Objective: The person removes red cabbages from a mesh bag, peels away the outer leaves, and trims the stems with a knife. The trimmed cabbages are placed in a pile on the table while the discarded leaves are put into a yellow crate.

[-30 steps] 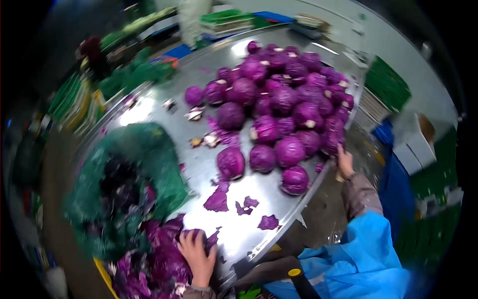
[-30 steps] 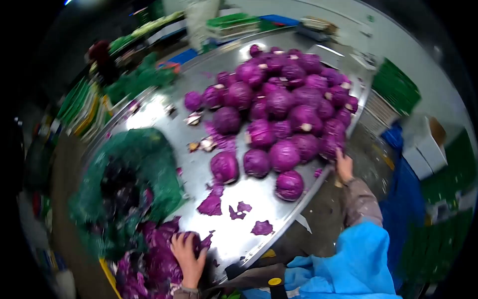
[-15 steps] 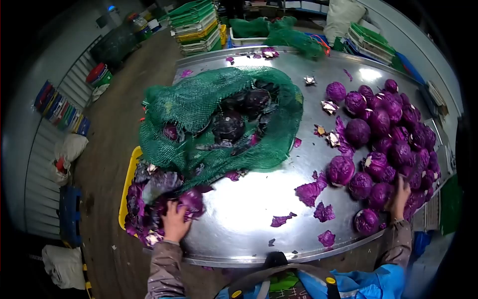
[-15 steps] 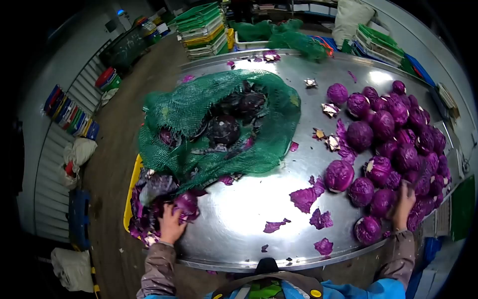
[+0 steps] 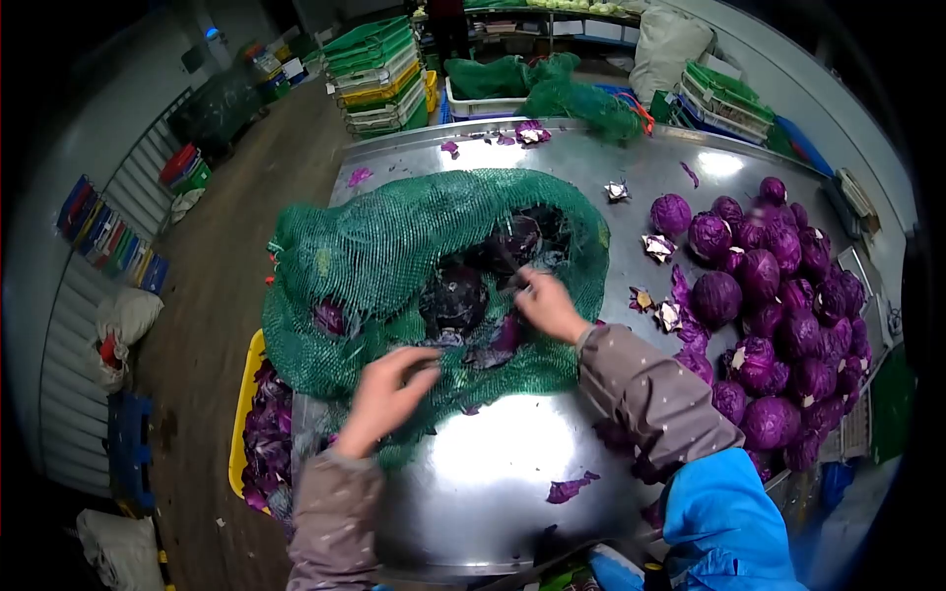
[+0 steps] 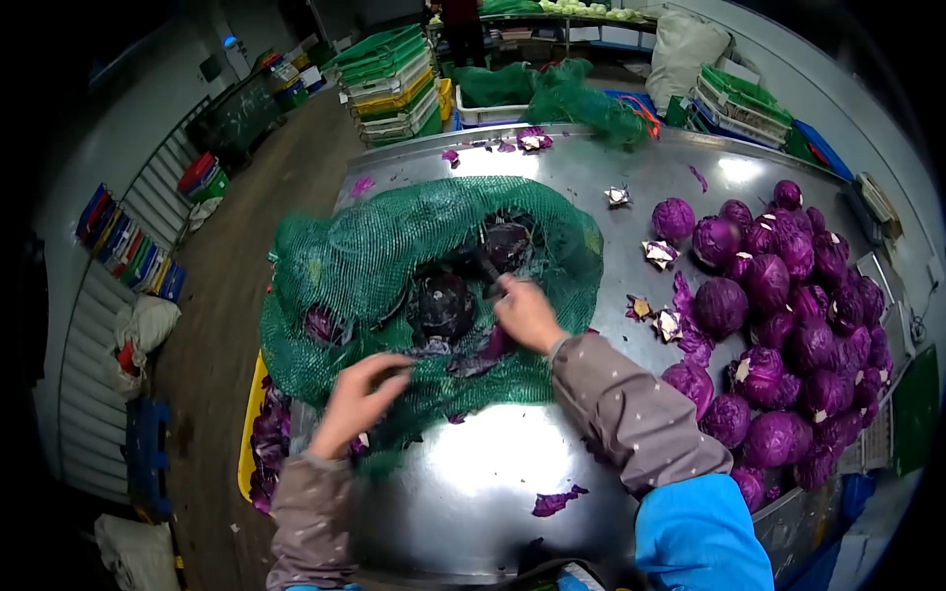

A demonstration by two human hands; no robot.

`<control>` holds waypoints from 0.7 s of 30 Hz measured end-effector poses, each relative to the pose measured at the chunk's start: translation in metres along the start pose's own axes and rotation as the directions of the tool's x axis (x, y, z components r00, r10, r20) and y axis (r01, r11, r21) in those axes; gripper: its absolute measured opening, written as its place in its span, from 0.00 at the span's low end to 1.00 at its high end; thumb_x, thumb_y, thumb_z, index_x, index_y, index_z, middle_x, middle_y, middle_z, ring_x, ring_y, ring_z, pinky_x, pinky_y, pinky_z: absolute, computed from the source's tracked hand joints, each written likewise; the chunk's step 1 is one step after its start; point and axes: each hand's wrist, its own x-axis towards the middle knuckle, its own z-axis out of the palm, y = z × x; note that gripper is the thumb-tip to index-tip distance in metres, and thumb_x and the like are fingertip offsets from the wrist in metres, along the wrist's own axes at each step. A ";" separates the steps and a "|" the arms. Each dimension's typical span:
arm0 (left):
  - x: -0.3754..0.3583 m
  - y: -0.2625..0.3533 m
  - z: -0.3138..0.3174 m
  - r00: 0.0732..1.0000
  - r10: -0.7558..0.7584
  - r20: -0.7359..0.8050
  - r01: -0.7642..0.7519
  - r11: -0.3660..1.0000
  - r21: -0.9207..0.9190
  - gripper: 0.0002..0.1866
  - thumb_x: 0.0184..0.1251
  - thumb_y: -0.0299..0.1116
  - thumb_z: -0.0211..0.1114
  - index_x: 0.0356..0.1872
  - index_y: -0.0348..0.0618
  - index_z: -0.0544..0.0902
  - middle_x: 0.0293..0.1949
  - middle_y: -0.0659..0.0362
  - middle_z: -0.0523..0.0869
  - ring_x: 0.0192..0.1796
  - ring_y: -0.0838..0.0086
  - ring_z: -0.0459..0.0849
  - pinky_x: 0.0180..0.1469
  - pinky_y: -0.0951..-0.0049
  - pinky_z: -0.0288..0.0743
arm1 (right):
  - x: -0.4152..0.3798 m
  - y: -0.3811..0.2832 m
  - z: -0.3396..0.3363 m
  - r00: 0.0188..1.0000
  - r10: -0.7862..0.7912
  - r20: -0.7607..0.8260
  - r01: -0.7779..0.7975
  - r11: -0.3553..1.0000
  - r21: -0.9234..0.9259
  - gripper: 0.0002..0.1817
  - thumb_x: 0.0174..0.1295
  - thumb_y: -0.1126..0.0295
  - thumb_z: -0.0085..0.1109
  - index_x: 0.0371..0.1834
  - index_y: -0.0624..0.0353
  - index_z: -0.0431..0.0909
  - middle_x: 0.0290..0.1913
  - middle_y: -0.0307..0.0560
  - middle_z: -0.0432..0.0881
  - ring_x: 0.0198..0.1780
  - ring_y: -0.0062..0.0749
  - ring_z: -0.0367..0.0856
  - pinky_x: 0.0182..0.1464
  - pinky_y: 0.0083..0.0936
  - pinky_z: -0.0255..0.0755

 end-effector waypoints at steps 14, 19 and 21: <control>0.151 -0.062 0.203 0.888 -0.451 0.092 0.354 0.540 -0.763 0.45 0.52 0.40 0.73 0.64 0.29 0.55 0.60 0.42 0.67 0.61 0.59 0.70 0.59 0.65 0.68 | -0.017 0.075 -0.064 0.804 0.555 0.214 -0.594 0.746 0.299 0.28 0.66 0.49 0.50 0.31 0.70 0.76 0.14 0.42 0.74 0.12 0.24 0.71 0.14 0.21 0.65; 0.098 -0.030 0.164 0.844 -0.462 -0.273 0.211 0.754 -0.622 0.42 0.50 0.34 0.75 0.61 0.37 0.56 0.57 0.48 0.68 0.58 0.64 0.71 0.58 0.68 0.68 | -0.059 0.000 -0.056 0.903 0.366 0.227 -0.427 0.691 0.584 0.23 0.67 0.59 0.53 0.61 0.58 0.66 0.24 0.35 0.73 0.16 0.15 0.69 0.16 0.14 0.63; 0.058 0.005 0.128 0.870 -0.416 -0.266 0.115 0.695 -0.710 0.39 0.53 0.28 0.71 0.62 0.39 0.55 0.58 0.49 0.68 0.59 0.65 0.70 0.59 0.67 0.68 | -0.076 -0.035 -0.056 0.915 0.306 0.264 -0.404 0.690 0.601 0.23 0.67 0.62 0.54 0.64 0.53 0.66 0.24 0.32 0.72 0.18 0.13 0.68 0.19 0.13 0.64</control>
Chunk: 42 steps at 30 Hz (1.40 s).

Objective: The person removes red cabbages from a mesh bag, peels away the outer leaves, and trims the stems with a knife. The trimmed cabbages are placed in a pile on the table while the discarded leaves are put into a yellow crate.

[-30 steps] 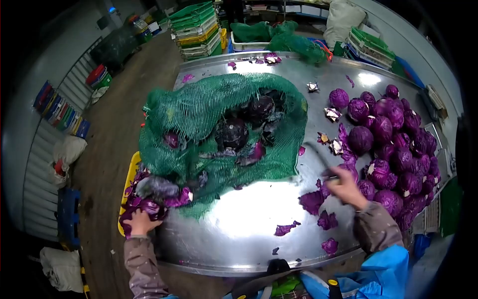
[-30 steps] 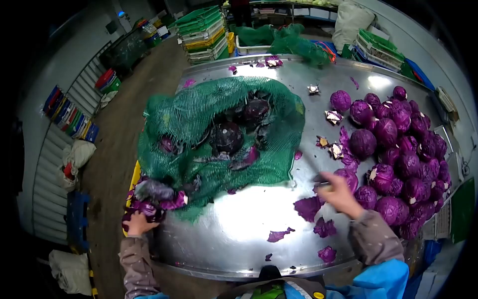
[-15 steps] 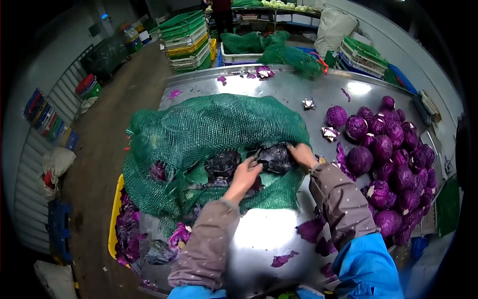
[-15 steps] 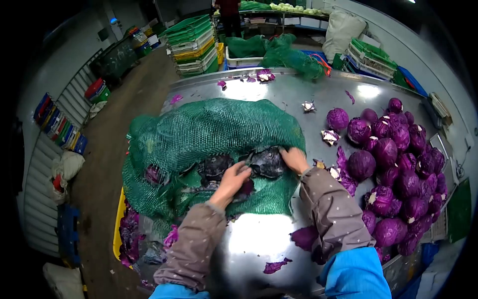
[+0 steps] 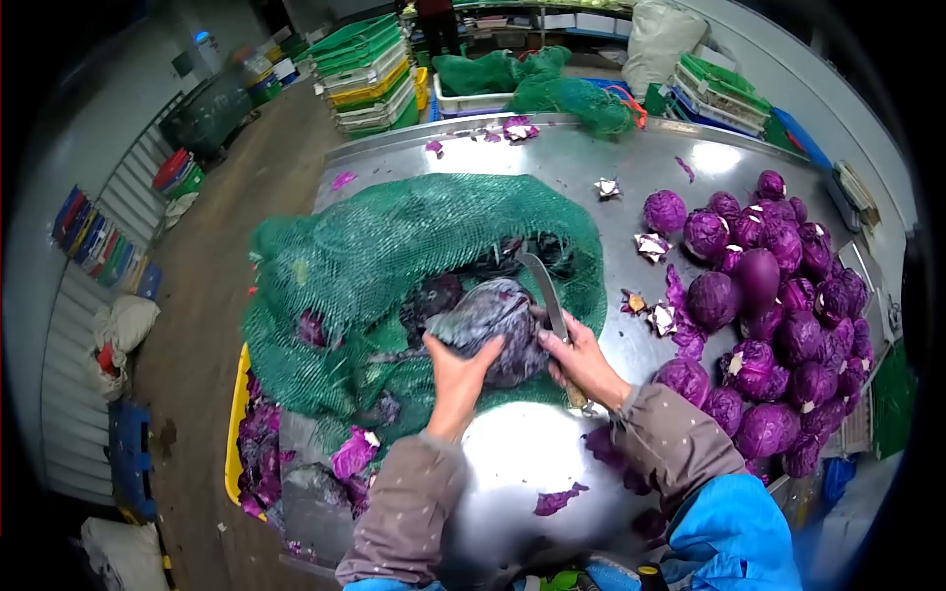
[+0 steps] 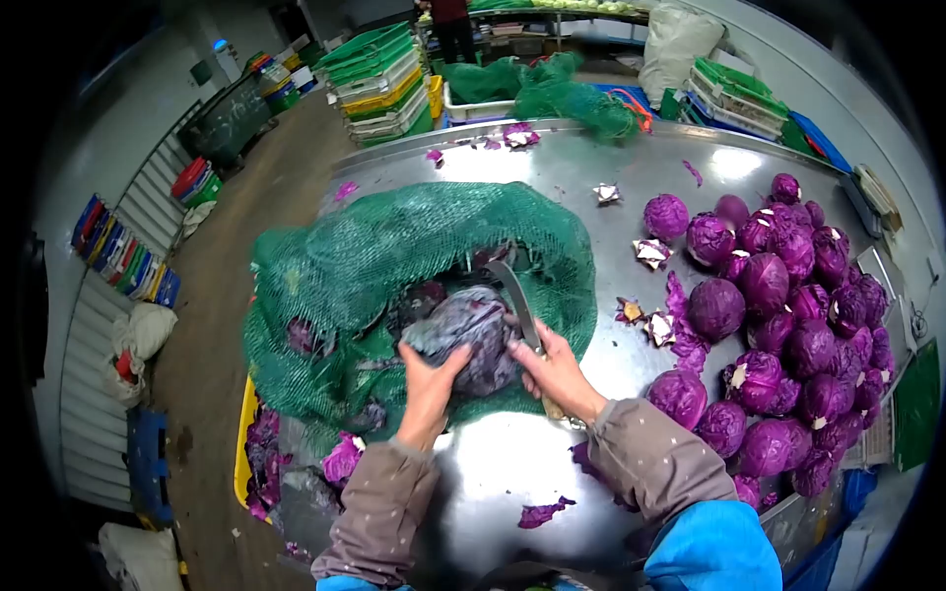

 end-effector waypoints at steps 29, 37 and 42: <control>-0.146 -0.032 -0.125 0.982 0.175 0.070 -0.162 0.596 0.787 0.45 0.37 0.43 0.79 0.58 0.37 0.66 0.53 0.47 0.67 0.57 0.52 0.66 0.61 0.57 0.62 | -0.126 0.103 0.086 0.918 -0.140 0.371 0.391 0.469 -0.792 0.13 0.62 0.69 0.50 0.47 0.59 0.64 0.27 0.56 0.77 0.28 0.57 0.78 0.30 0.48 0.71; -0.160 -0.047 -0.093 0.969 0.246 -0.030 -0.122 0.577 0.808 0.43 0.38 0.40 0.78 0.57 0.35 0.67 0.54 0.46 0.66 0.59 0.51 0.64 0.63 0.51 0.56 | -0.089 0.135 0.090 0.942 0.038 0.334 0.305 0.321 -0.897 0.16 0.56 0.75 0.47 0.50 0.61 0.65 0.27 0.56 0.80 0.30 0.52 0.81 0.30 0.45 0.74; -0.186 -0.050 -0.103 0.953 0.299 0.037 -0.212 0.580 0.787 0.45 0.37 0.38 0.79 0.59 0.38 0.65 0.61 0.45 0.61 0.63 0.50 0.60 0.66 0.52 0.54 | -0.098 0.138 0.095 0.950 -0.023 0.310 0.301 0.315 -0.900 0.20 0.56 0.75 0.48 0.54 0.62 0.66 0.28 0.56 0.81 0.33 0.51 0.82 0.34 0.44 0.75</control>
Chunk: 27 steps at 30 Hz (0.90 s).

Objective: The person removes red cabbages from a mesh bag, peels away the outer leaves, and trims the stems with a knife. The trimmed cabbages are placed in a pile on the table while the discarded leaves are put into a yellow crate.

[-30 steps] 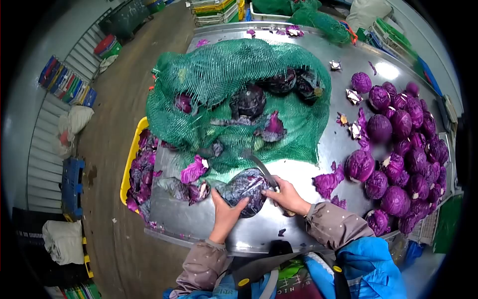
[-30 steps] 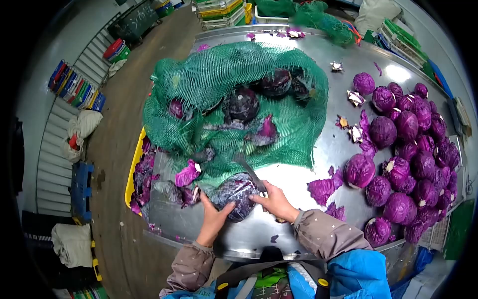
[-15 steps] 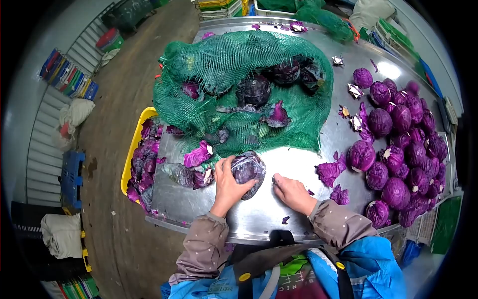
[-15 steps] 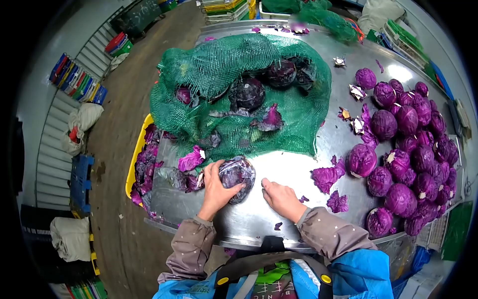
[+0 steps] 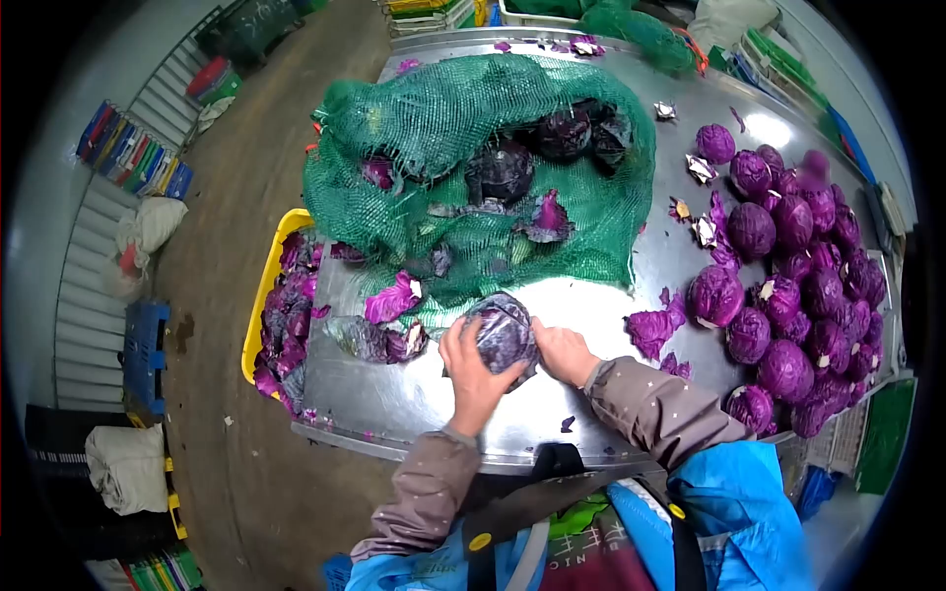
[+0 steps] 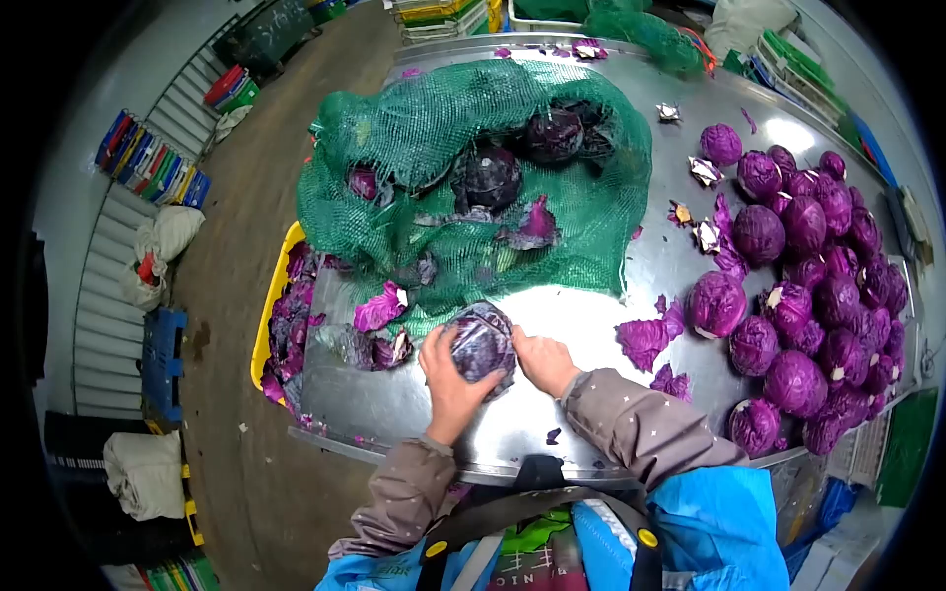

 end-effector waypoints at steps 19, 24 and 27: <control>-0.034 -0.015 -0.047 0.838 -0.457 0.297 0.516 0.489 -0.703 0.40 0.50 0.29 0.71 0.64 0.43 0.58 0.53 0.51 0.70 0.55 0.69 0.72 0.58 0.70 0.68 | -0.010 -0.024 -0.078 0.999 -0.002 0.044 -0.013 0.941 0.337 0.17 0.67 0.64 0.45 0.55 0.59 0.69 0.29 0.64 0.80 0.33 0.60 0.79 0.39 0.46 0.73; -0.007 -0.018 -0.062 0.827 -0.457 0.327 0.544 0.508 -0.668 0.41 0.52 0.33 0.72 0.65 0.40 0.58 0.53 0.49 0.72 0.54 0.66 0.74 0.56 0.68 0.70 | -0.019 -0.054 -0.067 0.965 -0.241 -0.101 0.261 0.865 0.429 0.22 0.63 0.73 0.50 0.62 0.50 0.69 0.42 0.52 0.77 0.42 0.49 0.79 0.42 0.37 0.74; -0.014 -0.037 -0.046 0.974 -0.225 0.014 0.222 0.944 -0.244 0.45 0.49 0.37 0.74 0.65 0.37 0.57 0.56 0.44 0.69 0.59 0.60 0.70 0.60 0.64 0.66 | -0.011 -0.063 -0.055 0.950 -0.283 -0.130 0.311 0.828 0.467 0.23 0.64 0.73 0.49 0.64 0.49 0.68 0.39 0.51 0.76 0.40 0.49 0.78 0.42 0.37 0.74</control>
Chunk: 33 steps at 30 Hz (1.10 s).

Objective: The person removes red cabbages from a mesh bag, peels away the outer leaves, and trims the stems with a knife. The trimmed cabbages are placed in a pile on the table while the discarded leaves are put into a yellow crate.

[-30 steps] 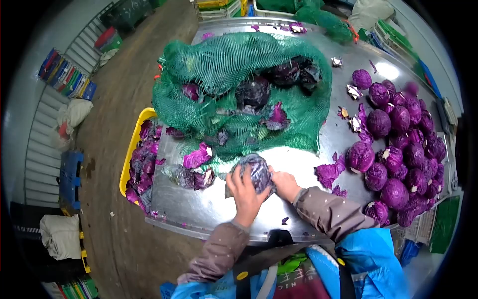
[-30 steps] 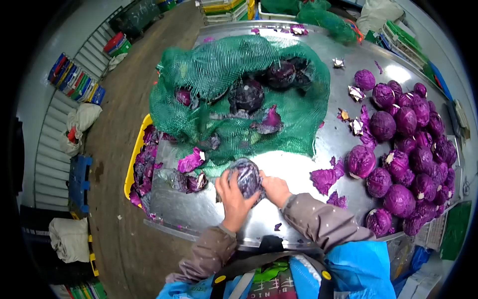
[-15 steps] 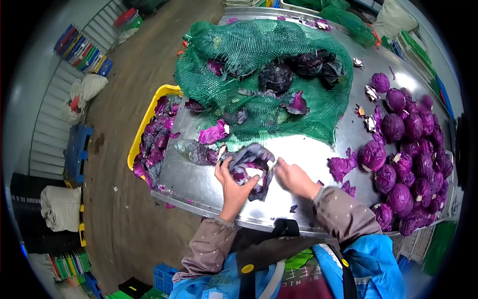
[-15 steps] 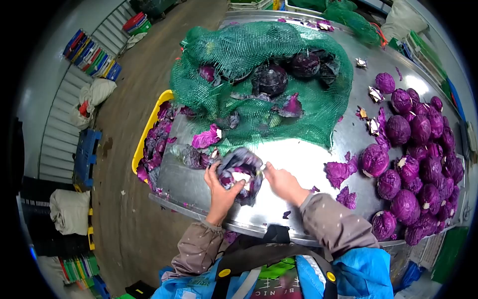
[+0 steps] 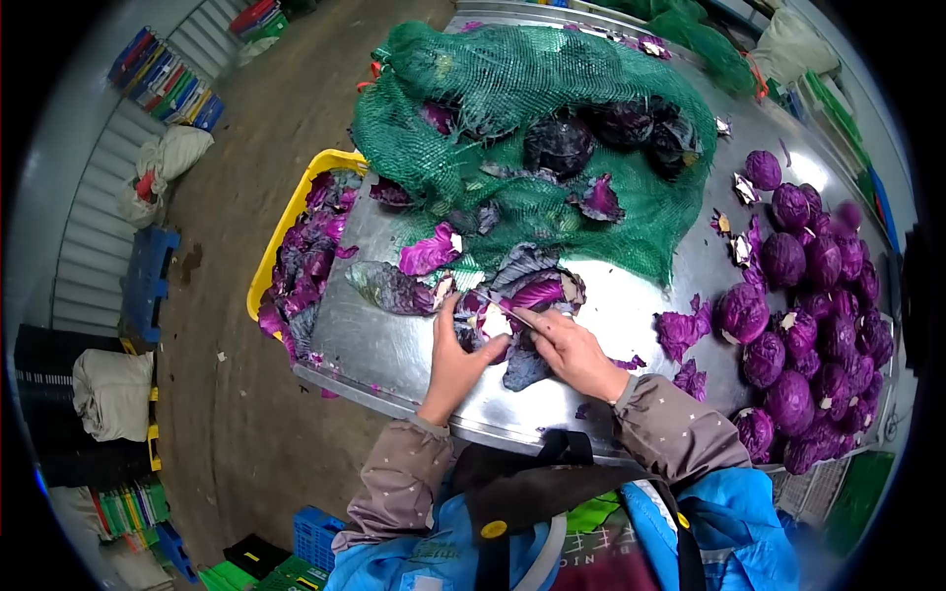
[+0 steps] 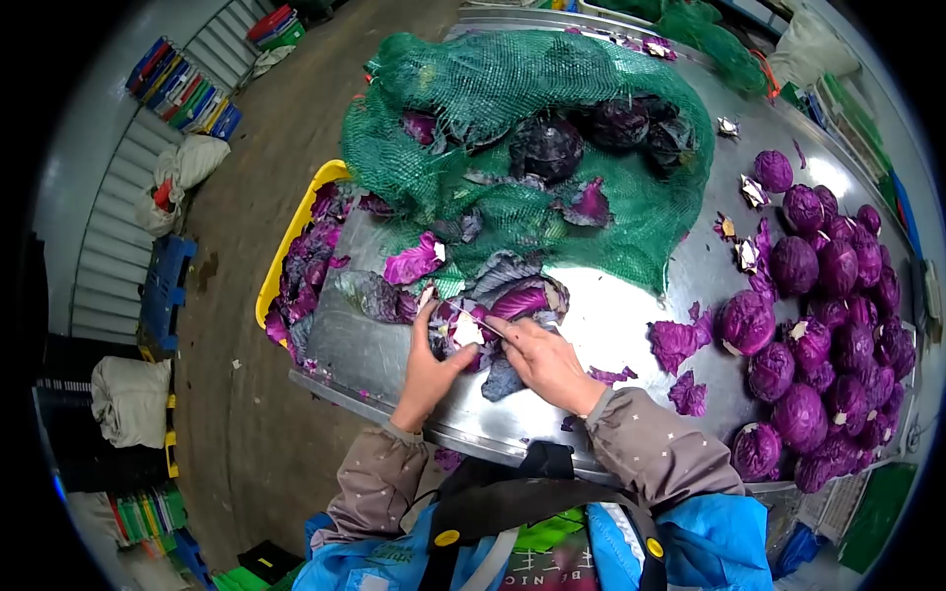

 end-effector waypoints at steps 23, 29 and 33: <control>0.008 -0.005 -0.015 0.991 0.010 0.132 -0.003 0.999 -0.054 0.50 0.37 0.39 0.77 0.66 0.39 0.60 0.61 0.45 0.66 0.63 0.56 0.67 0.65 0.62 0.61 | 0.083 0.041 -0.006 0.967 0.235 0.097 -0.204 0.945 -0.256 0.17 0.57 0.61 0.61 0.46 0.56 0.76 0.32 0.58 0.81 0.38 0.57 0.80 0.40 0.46 0.72; -0.023 -0.017 -0.037 0.907 -0.419 0.037 0.383 0.787 -0.484 0.44 0.51 0.30 0.72 0.68 0.39 0.55 0.56 0.48 0.68 0.55 0.64 0.73 0.56 0.67 0.71 | 0.047 0.015 0.014 0.954 0.298 0.021 -0.298 0.950 0.097 0.14 0.55 0.66 0.61 0.40 0.63 0.77 0.27 0.60 0.78 0.33 0.54 0.79 0.37 0.40 0.70; -0.020 -0.007 -0.019 0.928 -0.362 -0.092 0.279 0.836 -0.472 0.40 0.48 0.30 0.74 0.61 0.36 0.60 0.55 0.49 0.68 0.56 0.66 0.72 0.58 0.69 0.69 | 0.012 0.020 0.024 0.950 0.307 0.048 -0.311 0.930 0.197 0.15 0.56 0.69 0.60 0.46 0.63 0.78 0.28 0.56 0.80 0.29 0.45 0.78 0.38 0.32 0.72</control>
